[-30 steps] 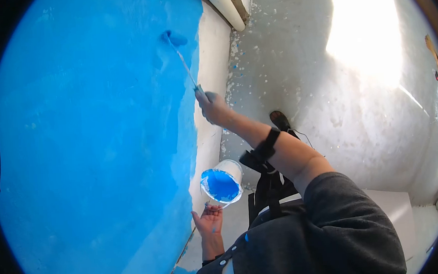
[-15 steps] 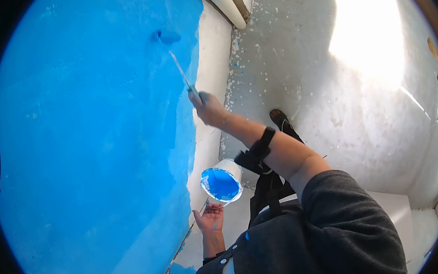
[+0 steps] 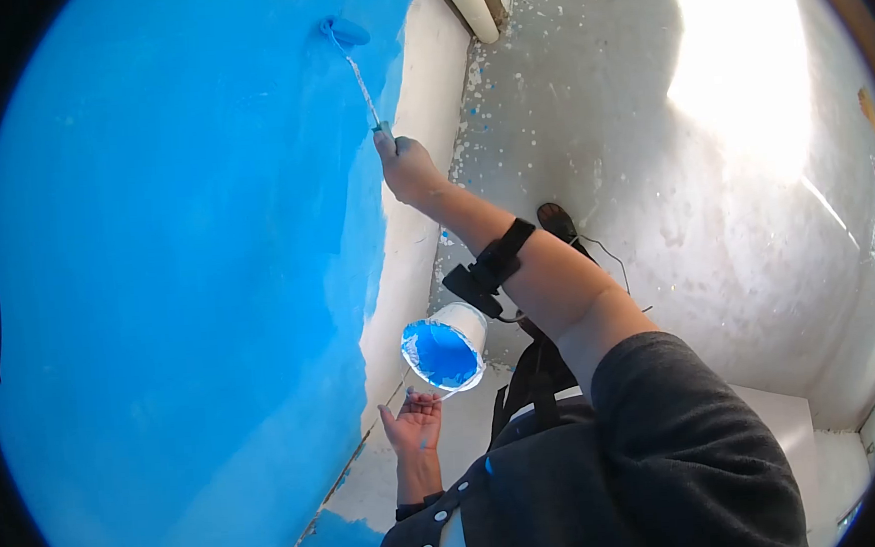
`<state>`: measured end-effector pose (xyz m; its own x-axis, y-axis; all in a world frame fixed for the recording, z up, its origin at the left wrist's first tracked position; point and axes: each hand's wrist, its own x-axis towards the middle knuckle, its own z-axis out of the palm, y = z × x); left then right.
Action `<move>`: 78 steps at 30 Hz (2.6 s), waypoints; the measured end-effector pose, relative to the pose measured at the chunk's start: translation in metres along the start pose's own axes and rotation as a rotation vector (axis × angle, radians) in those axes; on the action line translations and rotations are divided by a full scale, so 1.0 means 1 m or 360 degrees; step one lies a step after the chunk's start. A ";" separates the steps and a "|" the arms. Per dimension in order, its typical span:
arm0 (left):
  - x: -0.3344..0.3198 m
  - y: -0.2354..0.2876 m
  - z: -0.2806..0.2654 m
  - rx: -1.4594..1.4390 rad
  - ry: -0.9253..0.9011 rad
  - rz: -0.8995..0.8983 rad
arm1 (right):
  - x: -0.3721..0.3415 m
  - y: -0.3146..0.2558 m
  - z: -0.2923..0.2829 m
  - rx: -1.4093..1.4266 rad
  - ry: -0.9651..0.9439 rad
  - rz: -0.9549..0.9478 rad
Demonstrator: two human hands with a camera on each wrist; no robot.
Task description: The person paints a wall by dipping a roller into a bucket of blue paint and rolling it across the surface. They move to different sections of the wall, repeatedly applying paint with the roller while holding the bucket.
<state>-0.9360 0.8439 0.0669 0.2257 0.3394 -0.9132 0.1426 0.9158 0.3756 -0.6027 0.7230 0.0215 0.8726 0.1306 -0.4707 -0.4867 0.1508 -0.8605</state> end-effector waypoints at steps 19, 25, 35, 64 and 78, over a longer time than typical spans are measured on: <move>0.026 -0.006 -0.011 0.0094 0.0286 0.0083 | 0.053 0.075 0.008 0.0761 -0.0274 0.0861; 0.037 -0.004 -0.014 0.0030 0.0579 0.0044 | -0.076 0.092 0.031 0.0454 -0.0633 0.1046; 0.043 -0.004 -0.035 -0.0100 0.0427 0.0078 | 0.104 0.080 -0.031 0.0729 -0.0161 0.1057; 0.054 -0.004 -0.061 0.0008 0.0052 0.0077 | 0.019 0.098 -0.054 0.0514 -0.0240 0.0445; 0.053 -0.005 -0.064 0.0013 0.0035 0.0070 | -0.047 0.120 -0.049 0.0245 -0.0436 0.0419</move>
<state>-0.9860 0.8713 0.0063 0.2109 0.3840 -0.8989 0.1408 0.8981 0.4167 -0.7000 0.6869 -0.0696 0.6841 0.4376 -0.5836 -0.7107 0.2197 -0.6684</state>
